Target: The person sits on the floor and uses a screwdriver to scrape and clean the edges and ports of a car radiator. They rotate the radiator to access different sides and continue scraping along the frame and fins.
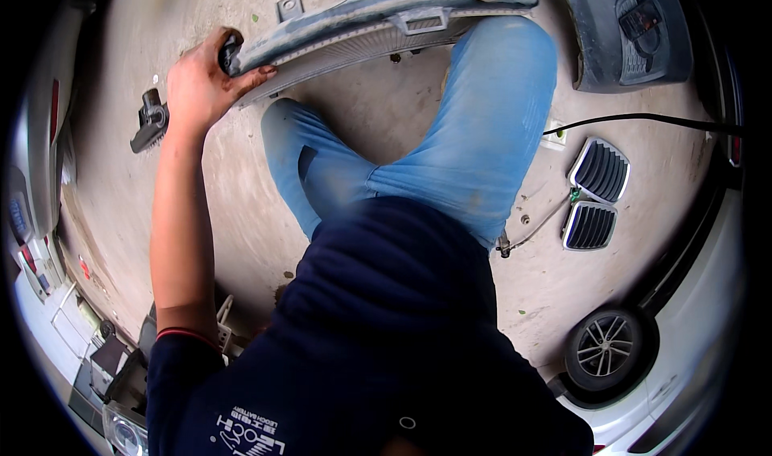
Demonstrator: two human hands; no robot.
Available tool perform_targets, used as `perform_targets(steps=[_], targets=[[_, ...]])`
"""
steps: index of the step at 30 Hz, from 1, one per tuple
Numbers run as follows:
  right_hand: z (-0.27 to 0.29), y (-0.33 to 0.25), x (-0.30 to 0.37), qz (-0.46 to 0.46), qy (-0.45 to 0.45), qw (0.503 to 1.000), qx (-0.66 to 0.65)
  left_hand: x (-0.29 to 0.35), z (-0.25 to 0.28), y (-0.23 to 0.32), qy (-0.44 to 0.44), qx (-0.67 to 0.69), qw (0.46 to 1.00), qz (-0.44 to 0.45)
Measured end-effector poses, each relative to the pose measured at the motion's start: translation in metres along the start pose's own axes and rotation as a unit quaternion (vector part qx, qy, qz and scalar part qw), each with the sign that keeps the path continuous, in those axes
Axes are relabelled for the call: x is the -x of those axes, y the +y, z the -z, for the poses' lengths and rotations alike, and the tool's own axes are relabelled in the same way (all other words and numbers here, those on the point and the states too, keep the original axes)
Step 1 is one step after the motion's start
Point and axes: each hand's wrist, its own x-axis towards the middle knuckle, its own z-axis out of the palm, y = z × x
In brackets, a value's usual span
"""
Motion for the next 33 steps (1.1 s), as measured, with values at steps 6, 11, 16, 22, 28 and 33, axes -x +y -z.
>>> perform_targets(steps=[6, 11, 16, 22, 28, 33], targets=[[0.002, 0.003, 0.001, -0.004, 0.001, 1.000, -0.017, 0.009, 0.008, 0.004, 0.051, 0.030, 0.995, -0.077], [0.006, 0.009, 0.006, -0.013, 0.011, 1.000, -0.022, 0.052, 0.003, 0.029, 0.251, 0.094, 0.951, -0.156], [0.011, 0.008, 0.007, -0.025, 0.006, 1.000, -0.005, 0.193, -0.047, 0.052, -0.107, 0.273, 0.954, 0.061], [0.017, 0.008, 0.005, -0.035, 0.003, 0.999, 0.017, 0.274, -0.086, 0.055, -0.316, 0.529, 0.752, 0.232], [0.019, 0.003, -0.001, -0.025, -0.008, 0.999, 0.036, 0.214, -0.089, 0.084, -0.156, 0.503, 0.821, 0.219], [0.022, 0.002, 0.004, -0.022, -0.008, 0.999, 0.037, 0.148, -0.092, 0.087, -0.368, 0.408, 0.830, -0.093]])
